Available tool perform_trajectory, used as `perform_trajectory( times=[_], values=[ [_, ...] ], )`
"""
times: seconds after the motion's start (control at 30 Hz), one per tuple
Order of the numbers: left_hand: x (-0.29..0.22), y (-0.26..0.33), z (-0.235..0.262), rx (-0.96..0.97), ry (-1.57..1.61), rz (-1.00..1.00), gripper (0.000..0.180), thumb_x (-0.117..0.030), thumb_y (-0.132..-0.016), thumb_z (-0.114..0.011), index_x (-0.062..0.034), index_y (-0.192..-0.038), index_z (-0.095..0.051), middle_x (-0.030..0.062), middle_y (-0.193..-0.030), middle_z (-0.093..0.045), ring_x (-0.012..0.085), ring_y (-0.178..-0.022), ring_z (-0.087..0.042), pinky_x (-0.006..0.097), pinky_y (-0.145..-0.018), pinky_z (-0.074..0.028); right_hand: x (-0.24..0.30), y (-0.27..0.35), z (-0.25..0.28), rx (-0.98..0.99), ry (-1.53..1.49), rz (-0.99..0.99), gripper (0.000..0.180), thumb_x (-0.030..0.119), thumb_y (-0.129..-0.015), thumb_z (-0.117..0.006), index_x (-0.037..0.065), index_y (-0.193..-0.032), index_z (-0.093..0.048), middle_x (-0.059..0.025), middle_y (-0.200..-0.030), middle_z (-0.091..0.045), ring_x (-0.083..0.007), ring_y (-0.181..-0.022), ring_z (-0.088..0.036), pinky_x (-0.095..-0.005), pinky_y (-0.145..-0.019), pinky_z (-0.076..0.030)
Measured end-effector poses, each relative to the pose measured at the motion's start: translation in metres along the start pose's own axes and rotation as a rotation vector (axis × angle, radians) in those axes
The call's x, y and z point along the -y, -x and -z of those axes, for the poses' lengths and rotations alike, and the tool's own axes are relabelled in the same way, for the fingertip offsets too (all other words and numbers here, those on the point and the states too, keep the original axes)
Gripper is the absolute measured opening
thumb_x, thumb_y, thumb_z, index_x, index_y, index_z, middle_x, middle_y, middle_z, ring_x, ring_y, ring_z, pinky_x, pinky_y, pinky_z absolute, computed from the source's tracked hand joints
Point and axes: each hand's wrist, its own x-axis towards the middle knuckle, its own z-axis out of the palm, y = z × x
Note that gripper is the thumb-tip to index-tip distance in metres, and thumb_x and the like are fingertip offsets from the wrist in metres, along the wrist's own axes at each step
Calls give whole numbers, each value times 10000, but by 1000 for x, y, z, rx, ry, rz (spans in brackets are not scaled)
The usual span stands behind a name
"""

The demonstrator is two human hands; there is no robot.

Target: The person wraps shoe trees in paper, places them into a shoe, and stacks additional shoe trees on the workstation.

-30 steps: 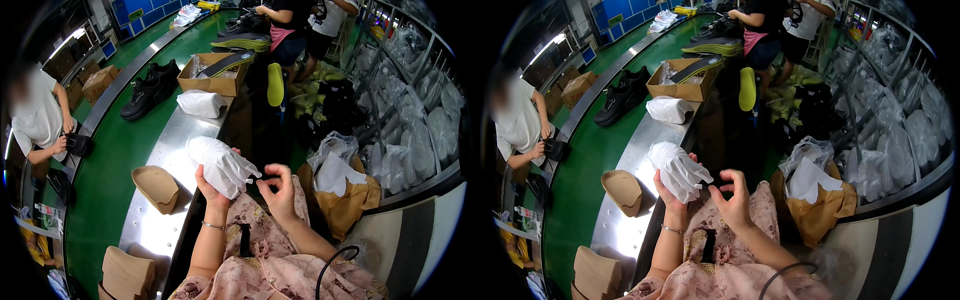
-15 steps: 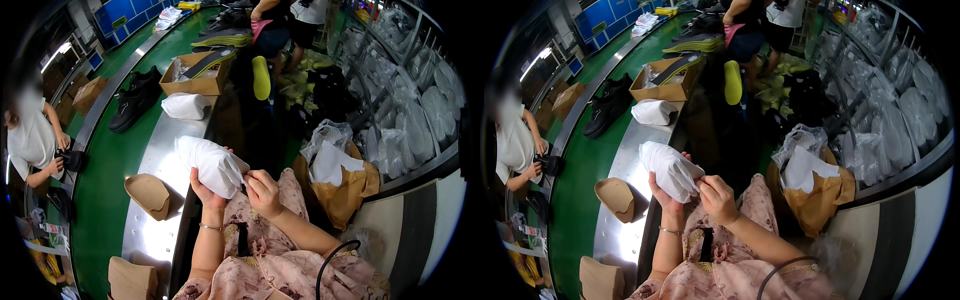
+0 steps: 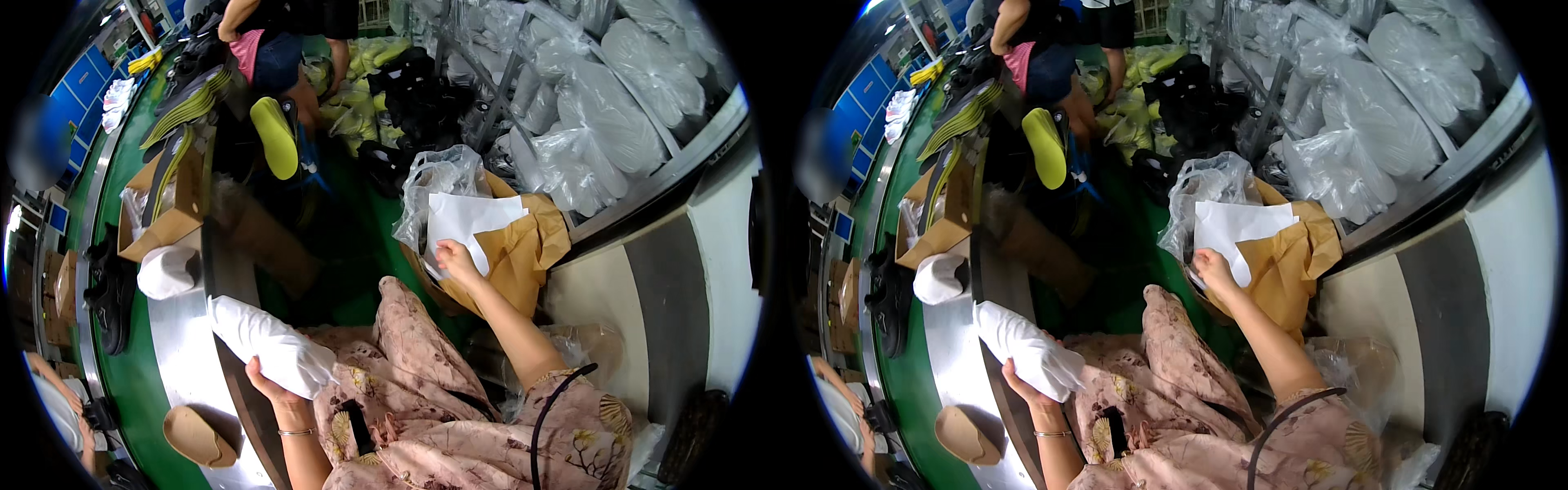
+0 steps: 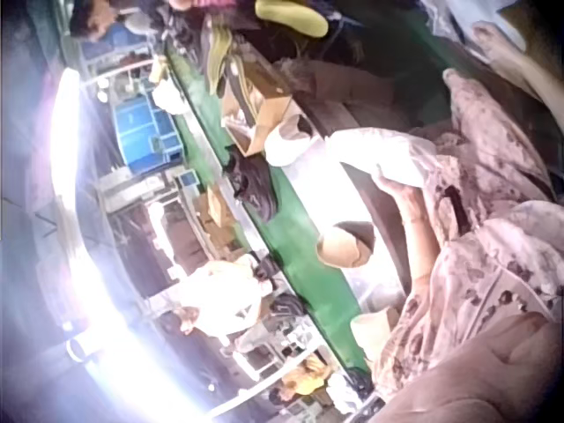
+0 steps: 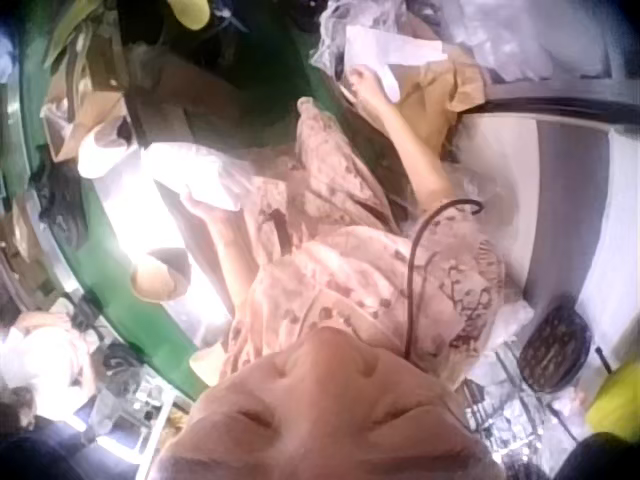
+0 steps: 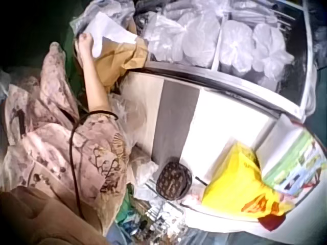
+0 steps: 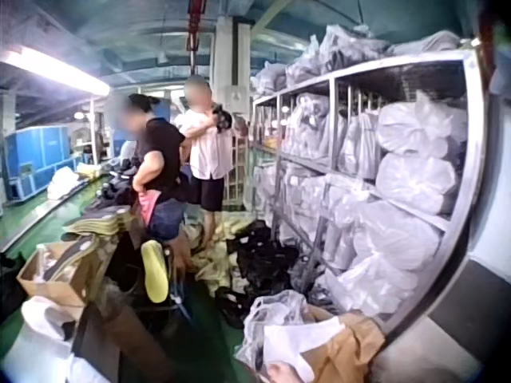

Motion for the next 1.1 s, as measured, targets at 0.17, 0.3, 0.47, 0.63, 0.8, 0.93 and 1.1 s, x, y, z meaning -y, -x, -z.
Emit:
perform_trajectory(
  times=[0.17,0.3,0.47,0.63,0.8,0.93,1.1],
  values=[
    [31,-41,18,-106,-107,173,694,-311,-650,-606,33,-1230,-445,188,-1107,-585,343,-997,-583,430,-905,-477,-77,-108,-6,-568,512,-18,595,363,-866,-555,5,-1319,-411,-281,-1347,-383,-409,-1289,-314,-461,-1062,-278],
    [38,-61,14,-193,-219,230,720,-270,-622,-616,45,-1241,-426,195,-1119,-572,340,-1003,-575,434,-914,-472,-102,-151,-10,-615,713,-66,629,411,-876,-525,85,-1384,-349,-215,-1453,-256,-376,-1346,-232,-480,-1074,-243],
    [50,-88,9,-289,-262,264,753,-249,-603,-620,53,-1258,-405,205,-1143,-553,353,-1023,-561,446,-920,-468,-131,-169,-20,-879,845,14,497,358,-918,-471,125,-1353,-411,-135,-1453,-308,-350,-1344,-263,-505,-1041,-247],
    [62,-107,29,-308,-207,323,759,-239,-594,-626,55,-1258,-406,200,-1139,-556,350,-1019,-564,444,-914,-475,-141,-161,-9,-888,815,202,338,242,-919,-488,101,-1220,-552,-127,-1392,-409,-323,-1297,-352,-472,-1019,-287],
    [68,-113,34,-280,-164,373,751,-243,-597,-645,53,-1250,-418,192,-1129,-566,344,-1004,-573,438,-904,-483,-140,-152,16,-767,373,267,313,171,-846,-611,64,-1139,-588,-166,-1252,-509,-344,-1160,-464,-409,-941,-388],
    [65,-110,16,-266,-215,359,751,-246,-599,-655,49,-1250,-421,186,-1130,-567,343,-1001,-575,441,-899,-485,-128,-152,19,-850,586,251,333,190,-737,-720,55,-1014,-593,-148,-1017,-552,-345,-956,-511,-431,-861,-416],
    [61,-101,26,-271,-262,341,752,-247,-602,-651,47,-1253,-415,183,-1128,-567,343,-1001,-575,441,-899,-485,-116,-163,10,-811,768,344,189,149,-713,-720,83,-812,-574,-105,-824,-525,-318,-815,-487,-433,-761,-409]
  ],
)
